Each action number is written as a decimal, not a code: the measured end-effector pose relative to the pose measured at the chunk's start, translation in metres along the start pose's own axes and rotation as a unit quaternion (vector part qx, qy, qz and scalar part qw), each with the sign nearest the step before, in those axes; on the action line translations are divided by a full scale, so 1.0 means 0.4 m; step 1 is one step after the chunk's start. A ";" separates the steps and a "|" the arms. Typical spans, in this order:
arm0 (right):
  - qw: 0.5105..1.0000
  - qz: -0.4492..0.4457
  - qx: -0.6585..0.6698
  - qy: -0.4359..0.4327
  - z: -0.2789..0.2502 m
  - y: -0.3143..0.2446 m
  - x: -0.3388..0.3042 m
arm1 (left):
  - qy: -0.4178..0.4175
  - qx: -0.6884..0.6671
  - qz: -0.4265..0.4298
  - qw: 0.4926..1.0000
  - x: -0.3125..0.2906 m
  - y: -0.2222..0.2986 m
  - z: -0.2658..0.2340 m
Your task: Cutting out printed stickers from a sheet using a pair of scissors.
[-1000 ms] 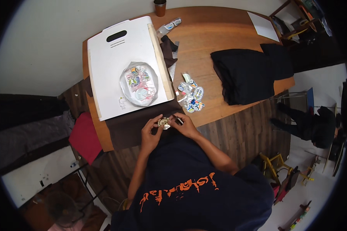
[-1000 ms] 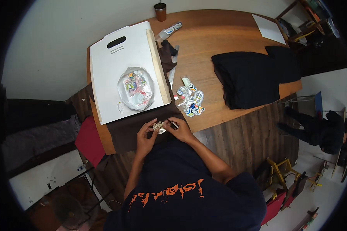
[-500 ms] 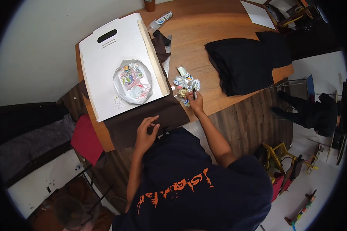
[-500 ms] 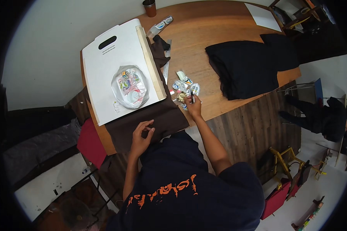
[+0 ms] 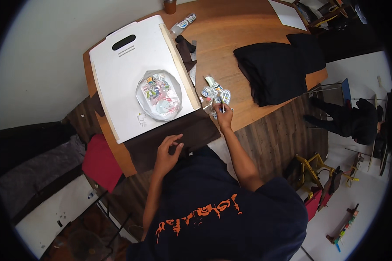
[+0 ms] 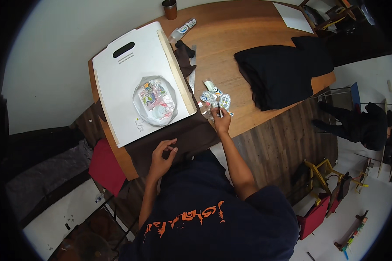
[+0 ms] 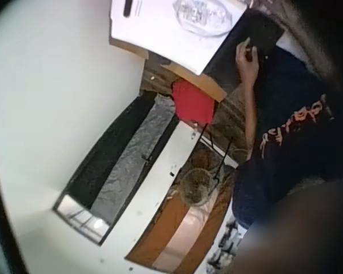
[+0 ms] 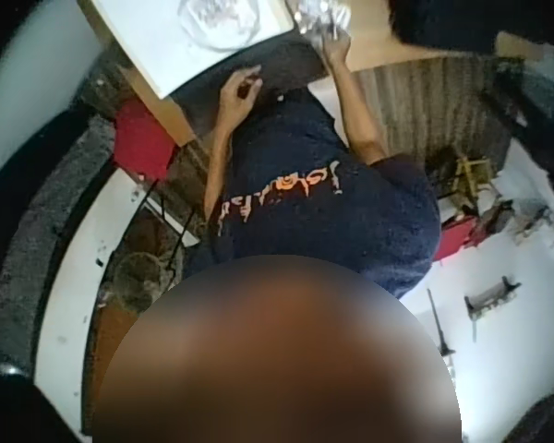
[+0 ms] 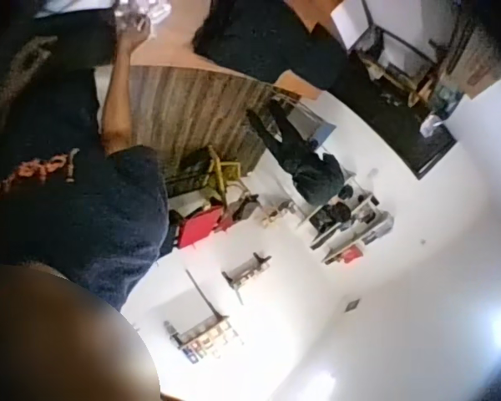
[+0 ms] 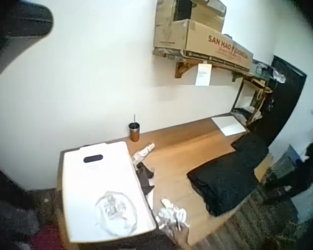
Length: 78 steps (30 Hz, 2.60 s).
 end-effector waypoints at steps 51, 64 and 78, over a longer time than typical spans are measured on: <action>0.765 0.020 0.241 -0.597 0.295 -0.663 -0.256 | 0.345 -0.182 0.154 0.908 0.086 0.306 -0.146; 0.778 0.020 0.253 -0.575 0.317 -0.656 -0.249 | 0.315 -0.149 0.171 0.922 0.094 0.332 -0.173; 0.784 0.024 0.258 -0.565 0.331 -0.634 -0.244 | 0.293 -0.149 0.173 0.929 0.104 0.327 -0.179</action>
Point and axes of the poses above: each hand's wrist, its own x-axis towards the middle knuckle, its own z-axis out of the palm, y = z × x, the point moved 9 cm from there along x, towards the middle knuckle, and after that the axes turned 11 degrees about -y, right-handed, at the moved point
